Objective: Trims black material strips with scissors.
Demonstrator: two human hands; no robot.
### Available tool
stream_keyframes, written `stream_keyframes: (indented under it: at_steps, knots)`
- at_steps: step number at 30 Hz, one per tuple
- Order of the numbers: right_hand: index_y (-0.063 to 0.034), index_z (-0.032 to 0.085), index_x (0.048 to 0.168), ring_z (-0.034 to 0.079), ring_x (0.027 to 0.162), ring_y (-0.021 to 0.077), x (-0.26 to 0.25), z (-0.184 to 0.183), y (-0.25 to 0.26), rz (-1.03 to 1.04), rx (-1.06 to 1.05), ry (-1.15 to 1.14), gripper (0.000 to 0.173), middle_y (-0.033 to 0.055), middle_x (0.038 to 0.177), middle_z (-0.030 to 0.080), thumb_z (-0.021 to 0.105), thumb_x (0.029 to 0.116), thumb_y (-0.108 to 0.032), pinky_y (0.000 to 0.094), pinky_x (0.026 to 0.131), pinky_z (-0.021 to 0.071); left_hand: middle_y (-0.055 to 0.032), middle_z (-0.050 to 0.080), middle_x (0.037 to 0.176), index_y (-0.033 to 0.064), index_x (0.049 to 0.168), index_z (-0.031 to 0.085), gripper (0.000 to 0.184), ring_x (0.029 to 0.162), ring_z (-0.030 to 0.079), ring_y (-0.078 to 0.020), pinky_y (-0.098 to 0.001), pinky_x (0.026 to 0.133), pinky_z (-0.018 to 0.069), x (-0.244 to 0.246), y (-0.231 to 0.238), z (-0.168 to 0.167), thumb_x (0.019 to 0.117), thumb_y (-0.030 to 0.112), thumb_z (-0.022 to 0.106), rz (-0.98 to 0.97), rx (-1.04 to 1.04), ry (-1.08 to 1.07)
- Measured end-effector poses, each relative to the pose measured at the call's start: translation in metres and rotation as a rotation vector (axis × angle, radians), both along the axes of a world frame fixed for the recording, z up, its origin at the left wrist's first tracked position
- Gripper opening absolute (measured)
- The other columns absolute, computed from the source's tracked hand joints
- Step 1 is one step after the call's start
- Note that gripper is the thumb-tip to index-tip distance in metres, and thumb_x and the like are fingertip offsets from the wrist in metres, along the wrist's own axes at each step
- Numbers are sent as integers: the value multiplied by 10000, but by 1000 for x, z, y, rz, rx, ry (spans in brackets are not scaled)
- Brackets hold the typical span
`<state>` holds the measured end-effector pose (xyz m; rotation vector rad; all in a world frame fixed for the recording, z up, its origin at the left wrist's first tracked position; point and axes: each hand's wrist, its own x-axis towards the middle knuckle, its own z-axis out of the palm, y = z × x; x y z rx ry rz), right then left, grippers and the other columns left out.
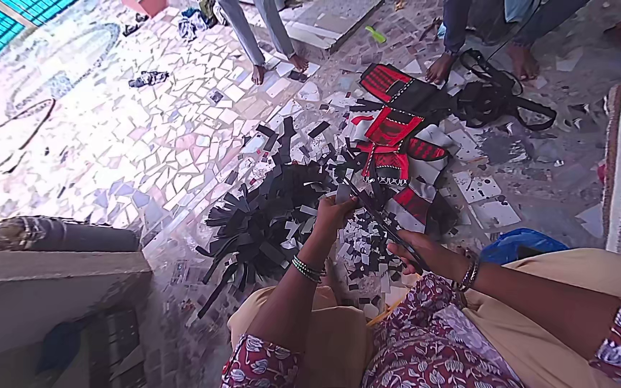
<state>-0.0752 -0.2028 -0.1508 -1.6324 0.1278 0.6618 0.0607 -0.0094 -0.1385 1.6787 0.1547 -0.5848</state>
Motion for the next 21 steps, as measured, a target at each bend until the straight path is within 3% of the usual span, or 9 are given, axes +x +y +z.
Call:
stream_keyframes:
  at_steps: [8, 18, 21]
  knots:
    - [-88, 514, 1007, 582, 562, 69, -1, 0, 0, 2, 11, -2, 451, -47, 684, 504, 560, 1005, -537, 255, 603, 559, -38, 642, 668, -22, 920, 645, 129, 498, 544, -46, -170, 479, 454, -1, -2, 1, 993, 83, 665, -10, 1, -1]
    - [-98, 503, 983, 570, 529, 65, 1, 8, 0, -97, 146, 57, 369, -56, 659, 491, 544, 1035, -461, 254, 597, 581, -53, 653, 708, -8, 970, 650, 132, 530, 570, -66, -189, 491, 471, 1, 2, 1, 1026, 103, 607, 42, -69, -11]
    - [-86, 502, 981, 568, 517, 79, 2, 10, -2, -109, 141, 67, 365, -47, 651, 485, 527, 1046, -444, 269, 590, 586, -58, 648, 701, -15, 968, 646, 96, 515, 566, -69, -190, 481, 472, 2, 4, 3, 1001, 74, 642, 52, -38, -2]
